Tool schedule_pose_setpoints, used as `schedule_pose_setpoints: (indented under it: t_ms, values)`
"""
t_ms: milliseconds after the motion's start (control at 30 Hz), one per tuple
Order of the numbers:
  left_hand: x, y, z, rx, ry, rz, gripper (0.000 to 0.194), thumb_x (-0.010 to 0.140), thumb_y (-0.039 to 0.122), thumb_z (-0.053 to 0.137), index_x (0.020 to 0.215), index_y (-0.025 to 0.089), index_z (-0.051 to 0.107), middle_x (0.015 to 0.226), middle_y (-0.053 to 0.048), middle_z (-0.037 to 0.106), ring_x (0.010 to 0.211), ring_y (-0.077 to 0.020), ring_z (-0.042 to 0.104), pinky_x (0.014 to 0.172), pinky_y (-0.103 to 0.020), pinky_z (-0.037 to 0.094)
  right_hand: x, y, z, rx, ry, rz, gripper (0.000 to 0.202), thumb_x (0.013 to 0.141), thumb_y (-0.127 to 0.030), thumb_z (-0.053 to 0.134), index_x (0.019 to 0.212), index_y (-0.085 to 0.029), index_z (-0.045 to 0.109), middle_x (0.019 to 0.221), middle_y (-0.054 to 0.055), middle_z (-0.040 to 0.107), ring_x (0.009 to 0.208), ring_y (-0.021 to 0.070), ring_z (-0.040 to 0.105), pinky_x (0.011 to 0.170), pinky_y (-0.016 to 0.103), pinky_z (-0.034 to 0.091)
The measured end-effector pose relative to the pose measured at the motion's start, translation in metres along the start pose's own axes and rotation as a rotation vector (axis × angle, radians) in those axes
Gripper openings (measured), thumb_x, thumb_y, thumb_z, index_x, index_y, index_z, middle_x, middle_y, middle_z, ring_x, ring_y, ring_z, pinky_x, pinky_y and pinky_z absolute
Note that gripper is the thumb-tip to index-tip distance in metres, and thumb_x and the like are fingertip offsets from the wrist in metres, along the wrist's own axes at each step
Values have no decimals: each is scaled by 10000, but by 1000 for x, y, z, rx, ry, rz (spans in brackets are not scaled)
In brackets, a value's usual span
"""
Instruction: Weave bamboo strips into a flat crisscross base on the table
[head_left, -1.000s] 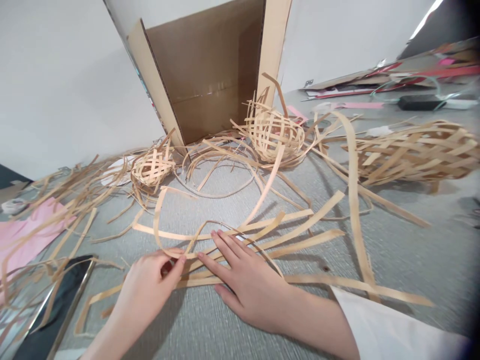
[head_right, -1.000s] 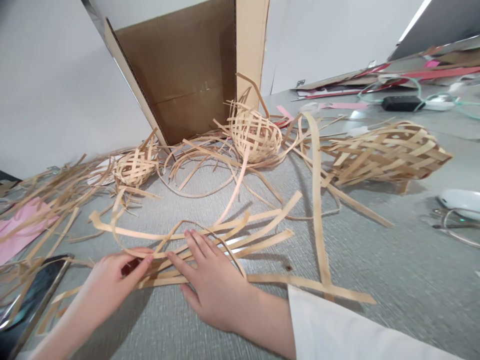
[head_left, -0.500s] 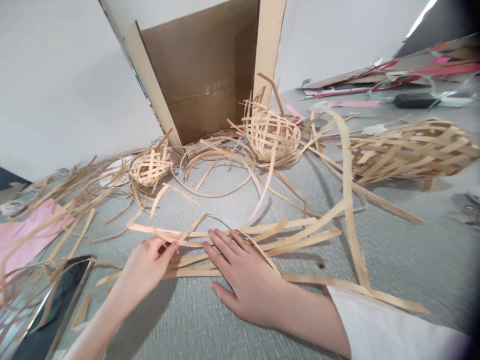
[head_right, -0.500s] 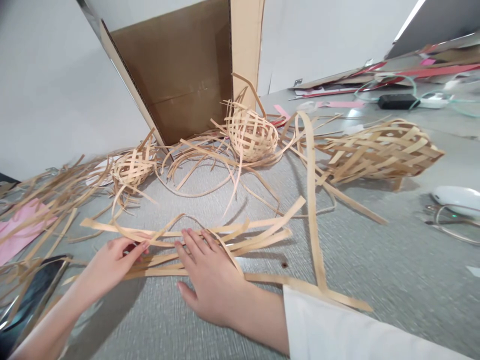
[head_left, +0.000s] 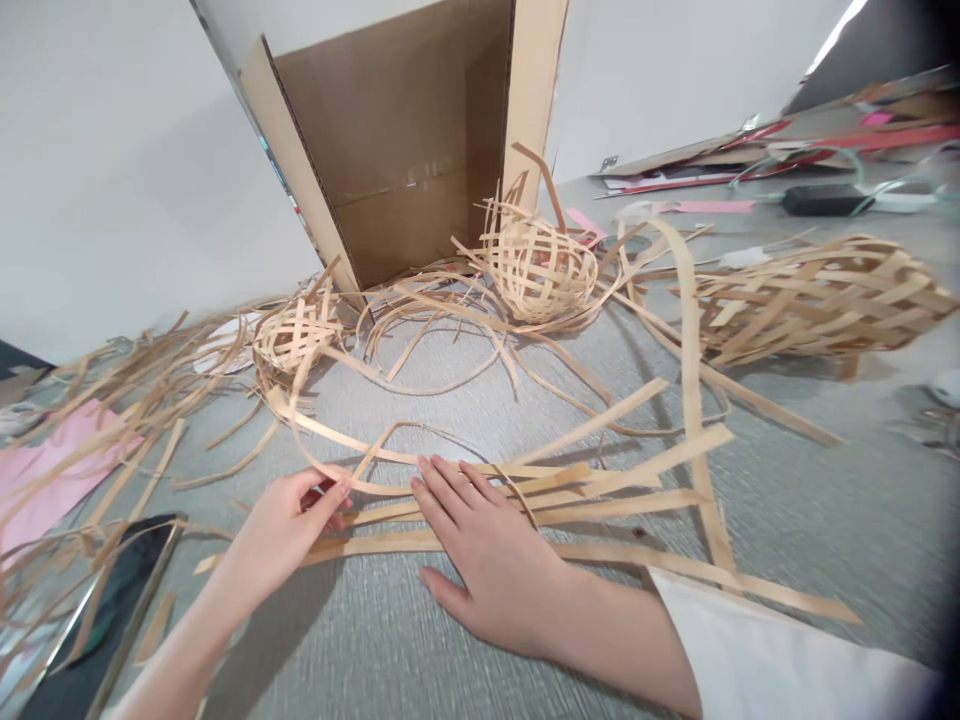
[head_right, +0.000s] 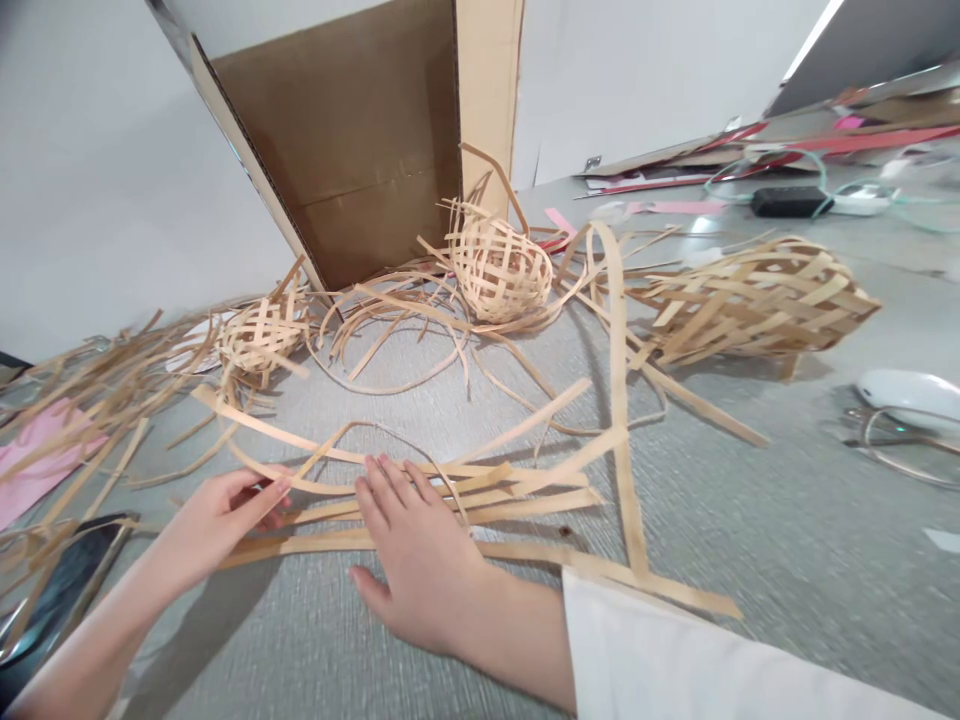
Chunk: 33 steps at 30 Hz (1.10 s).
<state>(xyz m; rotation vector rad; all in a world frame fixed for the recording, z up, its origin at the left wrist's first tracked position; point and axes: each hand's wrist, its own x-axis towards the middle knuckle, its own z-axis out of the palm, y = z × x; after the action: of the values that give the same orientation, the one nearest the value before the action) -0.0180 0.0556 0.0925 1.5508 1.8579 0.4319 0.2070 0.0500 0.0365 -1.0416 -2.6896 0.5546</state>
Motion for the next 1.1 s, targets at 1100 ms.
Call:
schedule_pose_setpoints:
  t_ms: [1100]
  values:
    - [-42, -12, 6, 285, -96, 84, 638, 760, 459, 516, 1335, 232, 360, 850, -39, 728, 771, -236, 690, 720, -346, 517, -2, -2, -1, 35, 27, -5, 588, 942, -473, 348, 1465, -220, 261, 1525, 184, 129, 1404, 312, 83, 1118, 515, 161]
